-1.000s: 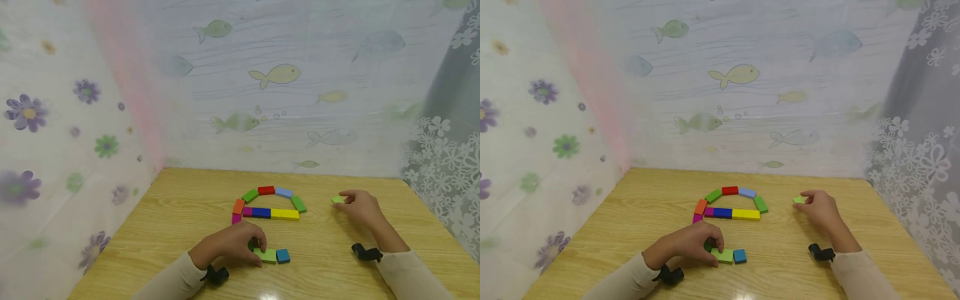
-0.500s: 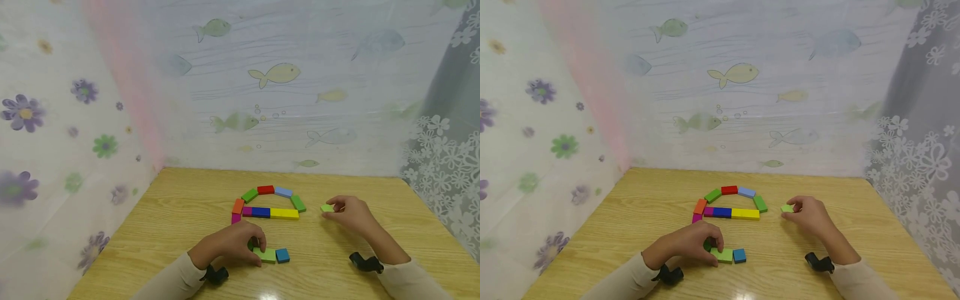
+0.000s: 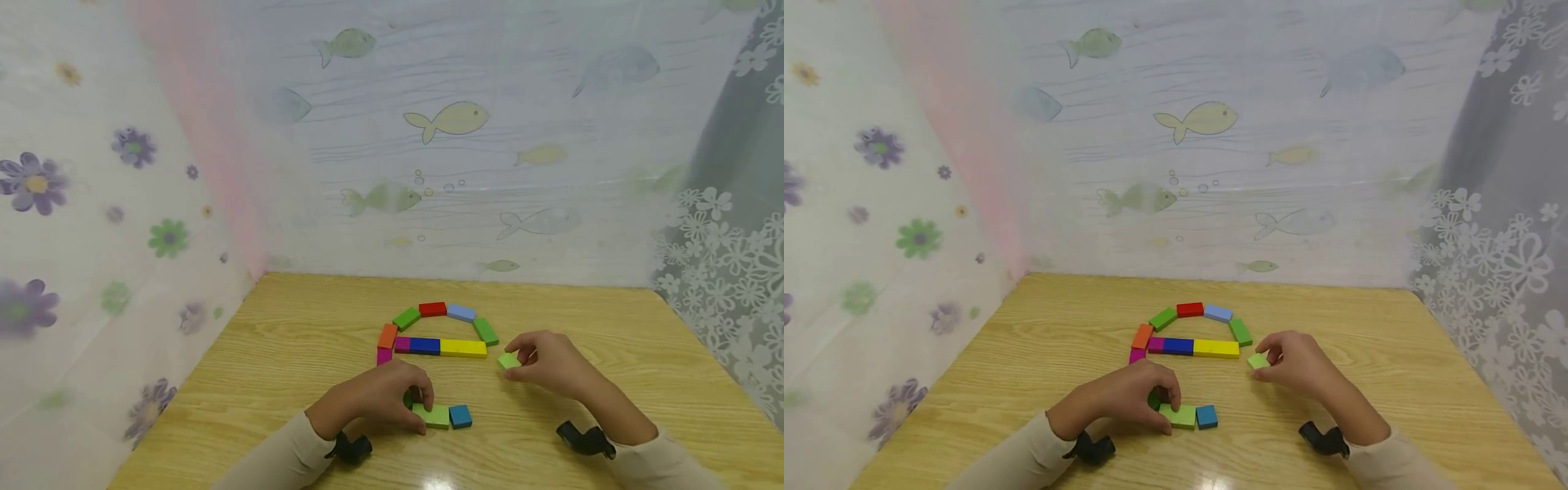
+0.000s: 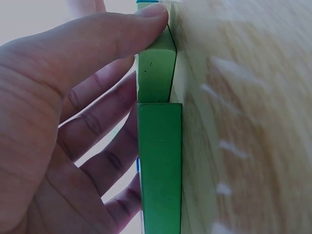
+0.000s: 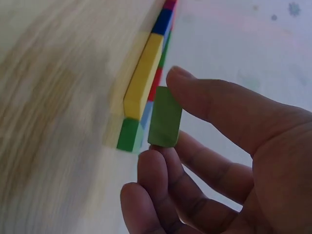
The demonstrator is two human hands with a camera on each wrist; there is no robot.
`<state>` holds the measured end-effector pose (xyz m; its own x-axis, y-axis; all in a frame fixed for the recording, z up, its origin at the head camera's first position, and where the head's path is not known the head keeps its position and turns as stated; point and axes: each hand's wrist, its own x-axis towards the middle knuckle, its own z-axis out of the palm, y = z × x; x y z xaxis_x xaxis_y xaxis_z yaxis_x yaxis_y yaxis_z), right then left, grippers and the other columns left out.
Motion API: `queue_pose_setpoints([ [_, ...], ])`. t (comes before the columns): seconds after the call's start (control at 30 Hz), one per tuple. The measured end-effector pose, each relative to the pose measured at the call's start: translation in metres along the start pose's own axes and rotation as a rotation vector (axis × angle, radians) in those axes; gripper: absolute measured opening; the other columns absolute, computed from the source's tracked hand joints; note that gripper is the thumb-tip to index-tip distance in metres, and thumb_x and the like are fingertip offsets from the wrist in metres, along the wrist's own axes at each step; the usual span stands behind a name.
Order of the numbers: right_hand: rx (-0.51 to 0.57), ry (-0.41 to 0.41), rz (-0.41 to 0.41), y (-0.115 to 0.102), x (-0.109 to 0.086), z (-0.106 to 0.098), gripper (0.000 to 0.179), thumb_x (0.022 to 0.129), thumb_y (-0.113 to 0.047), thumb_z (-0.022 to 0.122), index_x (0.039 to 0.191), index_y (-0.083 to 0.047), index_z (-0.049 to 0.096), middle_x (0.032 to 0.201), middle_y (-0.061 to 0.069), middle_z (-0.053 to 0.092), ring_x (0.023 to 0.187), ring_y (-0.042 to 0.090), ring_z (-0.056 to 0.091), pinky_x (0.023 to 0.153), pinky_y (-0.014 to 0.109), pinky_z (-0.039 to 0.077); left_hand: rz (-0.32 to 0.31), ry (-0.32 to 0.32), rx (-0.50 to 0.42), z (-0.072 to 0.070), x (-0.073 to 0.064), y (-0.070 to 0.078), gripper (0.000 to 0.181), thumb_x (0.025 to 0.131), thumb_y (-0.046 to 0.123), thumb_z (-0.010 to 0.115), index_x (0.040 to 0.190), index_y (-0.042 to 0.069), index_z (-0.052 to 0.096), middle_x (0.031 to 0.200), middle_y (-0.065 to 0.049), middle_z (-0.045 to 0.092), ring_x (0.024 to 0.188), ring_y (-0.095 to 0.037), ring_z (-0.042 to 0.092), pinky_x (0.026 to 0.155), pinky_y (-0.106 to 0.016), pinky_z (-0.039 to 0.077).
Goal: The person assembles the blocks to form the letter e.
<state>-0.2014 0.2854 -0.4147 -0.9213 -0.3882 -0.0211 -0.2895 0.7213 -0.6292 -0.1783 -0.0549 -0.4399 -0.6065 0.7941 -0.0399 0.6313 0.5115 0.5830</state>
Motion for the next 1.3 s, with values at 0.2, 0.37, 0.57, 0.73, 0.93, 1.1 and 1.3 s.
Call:
queue_pose_setpoints([
  [0.2,-0.006,-0.106,-0.06,-0.009,-0.001,0.013,0.038,0.078,-0.03,0.092,0.108,-0.013,0.076,0.086,-0.004,0.064,0.076,0.013,0.06,0.066,0.027,0.052,0.001,-0.001,-0.004,0.0,0.0,0.0,0.023,0.083,0.033,0.089,0.096,0.025,0.07,0.096,0.018,0.067,0.09,0.003,0.062,0.084,-0.016,0.053],
  [0.37,-0.001,-0.155,-0.082,-0.015,-0.001,0.022,0.037,0.077,-0.03,0.093,0.106,-0.015,0.076,0.084,-0.006,0.065,0.074,0.012,0.059,0.065,0.025,0.051,0.009,0.006,0.012,-0.001,0.001,-0.001,0.024,0.083,0.034,0.089,0.096,0.025,0.071,0.096,0.018,0.067,0.089,0.004,0.061,0.083,-0.015,0.053],
  [0.57,0.012,-0.199,-0.131,-0.023,-0.003,0.031,0.035,0.075,-0.031,0.094,0.102,-0.017,0.077,0.083,-0.007,0.066,0.074,0.01,0.059,0.065,0.025,0.051,0.002,0.007,0.024,-0.002,0.001,0.0,0.024,0.082,0.034,0.089,0.095,0.025,0.071,0.095,0.018,0.067,0.088,0.005,0.06,0.083,-0.015,0.052],
  [0.73,0.012,-0.217,-0.146,-0.028,-0.006,0.038,0.033,0.074,-0.033,0.094,0.099,-0.02,0.076,0.083,-0.007,0.066,0.074,0.01,0.058,0.065,0.026,0.05,0.001,0.006,0.028,-0.002,0.0,0.0,0.024,0.083,0.034,0.089,0.095,0.025,0.071,0.095,0.018,0.067,0.088,0.006,0.06,0.083,-0.015,0.052],
  [0.93,0.026,-0.225,-0.167,-0.03,-0.007,0.041,0.033,0.075,-0.034,0.094,0.099,-0.021,0.075,0.081,-0.008,0.066,0.072,0.009,0.058,0.064,0.026,0.05,-0.011,-0.006,0.012,-0.002,0.001,0.0,0.024,0.083,0.034,0.089,0.096,0.026,0.07,0.095,0.019,0.066,0.088,0.005,0.06,0.084,-0.015,0.052],
  [1.1,0.025,-0.229,-0.178,-0.03,-0.006,0.043,0.035,0.075,-0.036,0.093,0.101,-0.02,0.075,0.082,-0.008,0.066,0.073,0.008,0.058,0.065,0.025,0.05,-0.011,-0.007,0.015,-0.002,0.001,0.001,0.024,0.083,0.034,0.089,0.096,0.026,0.07,0.095,0.019,0.066,0.088,0.005,0.06,0.083,-0.015,0.052],
  [1.3,0.034,-0.237,-0.193,-0.03,-0.005,0.043,0.036,0.076,-0.036,0.093,0.102,-0.018,0.075,0.083,-0.007,0.067,0.073,0.007,0.059,0.066,0.025,0.051,-0.016,-0.007,0.014,-0.003,0.001,0.001,0.023,0.083,0.033,0.089,0.096,0.025,0.07,0.094,0.019,0.066,0.088,0.005,0.059,0.083,-0.015,0.052],
])
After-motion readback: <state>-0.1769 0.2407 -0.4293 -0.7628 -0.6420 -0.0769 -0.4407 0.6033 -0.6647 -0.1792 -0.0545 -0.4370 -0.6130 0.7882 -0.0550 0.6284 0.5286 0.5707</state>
